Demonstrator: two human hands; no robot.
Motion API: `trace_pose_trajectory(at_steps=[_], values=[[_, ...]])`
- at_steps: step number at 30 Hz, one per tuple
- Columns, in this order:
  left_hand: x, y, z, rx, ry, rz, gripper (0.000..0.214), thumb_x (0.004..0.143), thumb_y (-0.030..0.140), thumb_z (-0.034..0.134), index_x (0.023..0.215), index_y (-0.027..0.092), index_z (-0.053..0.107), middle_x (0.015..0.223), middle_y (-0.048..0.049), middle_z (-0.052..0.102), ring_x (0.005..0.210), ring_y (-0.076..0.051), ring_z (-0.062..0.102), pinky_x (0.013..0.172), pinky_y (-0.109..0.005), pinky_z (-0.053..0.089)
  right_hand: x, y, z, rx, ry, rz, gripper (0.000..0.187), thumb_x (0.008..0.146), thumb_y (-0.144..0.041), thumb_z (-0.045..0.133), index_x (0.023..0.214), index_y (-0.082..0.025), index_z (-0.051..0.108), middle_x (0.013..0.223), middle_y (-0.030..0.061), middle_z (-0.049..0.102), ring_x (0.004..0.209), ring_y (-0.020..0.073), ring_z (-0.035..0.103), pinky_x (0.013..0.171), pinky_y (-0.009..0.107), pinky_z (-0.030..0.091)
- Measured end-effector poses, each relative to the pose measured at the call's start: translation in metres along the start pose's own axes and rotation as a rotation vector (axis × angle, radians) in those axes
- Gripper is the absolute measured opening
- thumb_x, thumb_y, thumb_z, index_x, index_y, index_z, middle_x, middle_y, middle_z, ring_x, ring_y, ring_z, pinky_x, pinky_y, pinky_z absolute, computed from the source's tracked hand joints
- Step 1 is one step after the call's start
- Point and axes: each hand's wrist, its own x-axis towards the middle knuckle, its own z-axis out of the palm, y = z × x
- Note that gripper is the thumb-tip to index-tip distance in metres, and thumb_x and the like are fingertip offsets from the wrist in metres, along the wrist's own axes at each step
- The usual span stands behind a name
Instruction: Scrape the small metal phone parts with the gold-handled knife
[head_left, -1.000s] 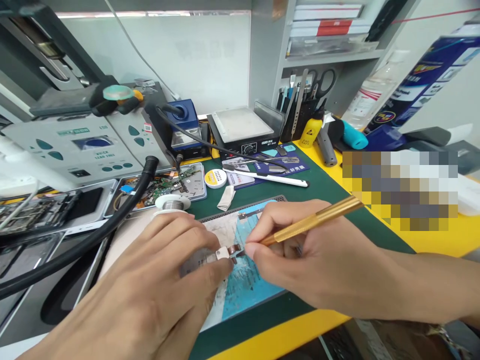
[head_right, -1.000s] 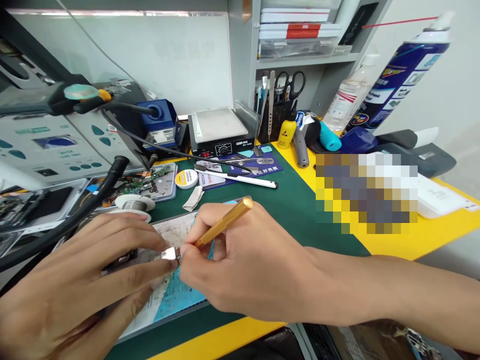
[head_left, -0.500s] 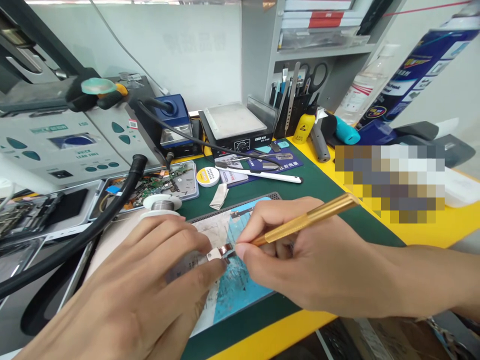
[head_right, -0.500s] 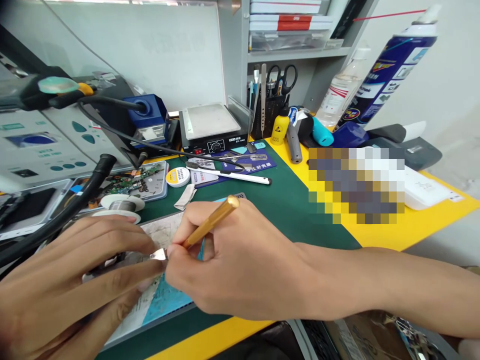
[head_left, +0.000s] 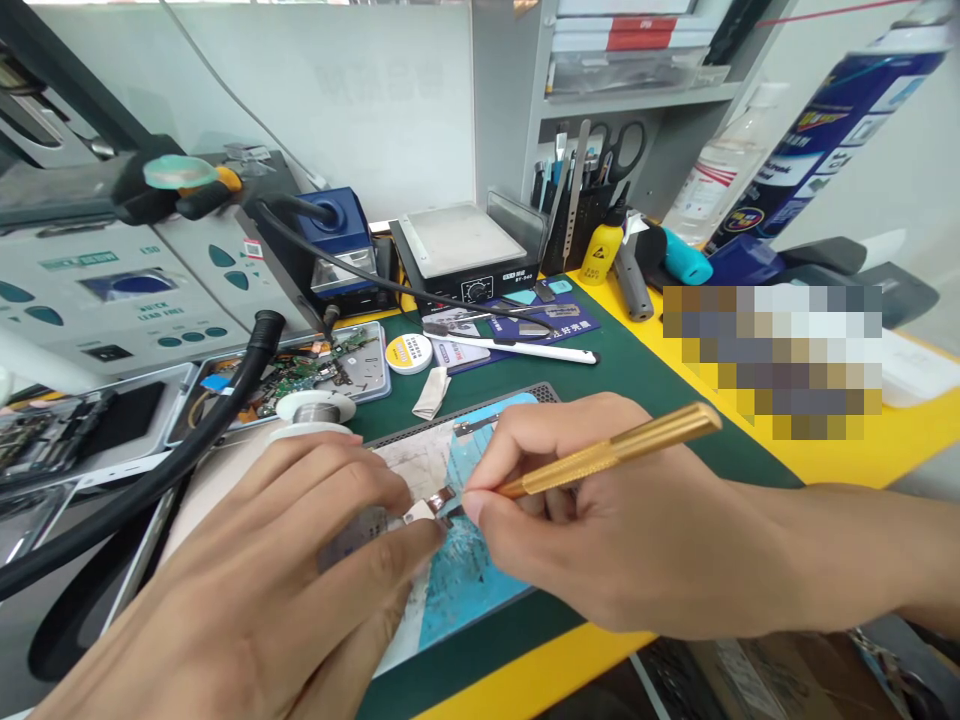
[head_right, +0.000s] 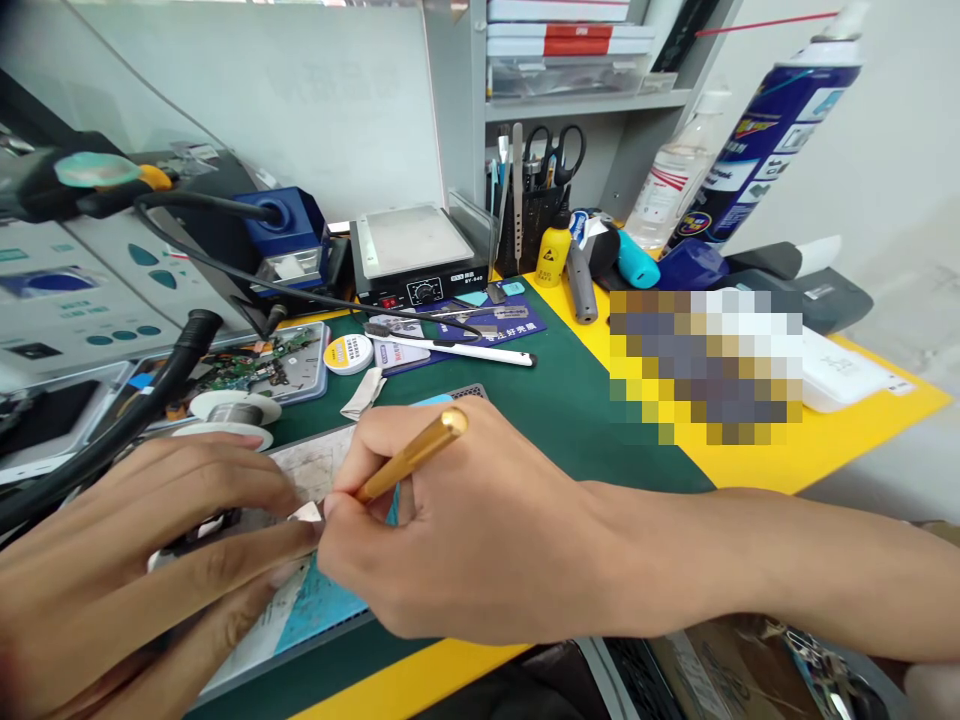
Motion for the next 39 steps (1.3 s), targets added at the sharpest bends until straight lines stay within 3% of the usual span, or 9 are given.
trace_pose_trajectory(at_steps=[3,11,19,29,34,39], values=[[-0.0051,-0.0008,0.0024,0.014,-0.066,-0.019,0.018,0.093,0.017,0.061,0.106,0.028,0.068,0.102,-0.0040,0.066,0.101,-0.023,0.063,0.093,-0.044,0.050,0.0002,-0.0013,-0.0011,-0.011,-0.015,-0.028,0.017,0.082,-0.012,0.062,0.069,-0.022,0.057,0.060,-0.0041,0.057,0.054,0.0106,0.047,0.048,0.023,0.039],[-0.0060,-0.0005,0.0033,0.009,-0.050,-0.017,0.017,0.093,0.019,0.062,0.105,0.028,0.068,0.099,-0.0035,0.066,0.098,-0.023,0.063,0.092,-0.043,0.050,-0.0011,0.0017,-0.0028,-0.023,-0.055,-0.011,0.018,0.087,-0.013,0.058,0.070,-0.021,0.058,0.059,-0.0051,0.053,0.051,0.0084,0.041,0.045,0.022,0.033],[-0.0065,0.0015,0.0020,0.027,-0.051,-0.022,0.018,0.093,0.018,0.061,0.107,0.027,0.069,0.099,-0.0041,0.067,0.100,-0.023,0.064,0.093,-0.045,0.051,-0.0026,0.0033,-0.0027,0.042,-0.049,-0.043,0.018,0.073,-0.001,0.067,0.071,-0.018,0.060,0.061,-0.0087,0.054,0.053,0.0047,0.043,0.047,0.018,0.033],[-0.0085,0.0030,0.0048,-0.013,-0.049,-0.067,0.021,0.094,0.016,0.060,0.109,0.028,0.068,0.101,-0.0047,0.065,0.101,-0.023,0.062,0.093,-0.044,0.050,-0.0012,0.0038,-0.0087,0.049,-0.046,-0.002,0.011,0.084,-0.010,0.065,0.079,-0.019,0.065,0.065,-0.0057,0.060,0.053,0.0067,0.049,0.046,0.018,0.037],[-0.0115,0.0043,0.0107,-0.026,0.029,-0.091,0.018,0.095,0.019,0.060,0.107,0.028,0.069,0.101,-0.0043,0.065,0.099,-0.022,0.062,0.092,-0.043,0.050,0.0006,0.0035,-0.0080,0.129,-0.084,-0.024,0.018,0.075,0.000,0.070,0.080,-0.017,0.069,0.067,-0.0071,0.062,0.057,0.0043,0.051,0.049,0.013,0.039],[-0.0111,0.0056,0.0073,-0.008,-0.095,-0.136,0.021,0.094,0.018,0.061,0.110,0.029,0.069,0.106,-0.0048,0.065,0.099,-0.023,0.062,0.092,-0.042,0.051,0.0005,0.0041,-0.0050,0.118,-0.084,-0.078,0.016,0.074,0.001,0.069,0.079,-0.014,0.068,0.063,-0.0078,0.059,0.053,0.0030,0.046,0.046,0.013,0.035]])
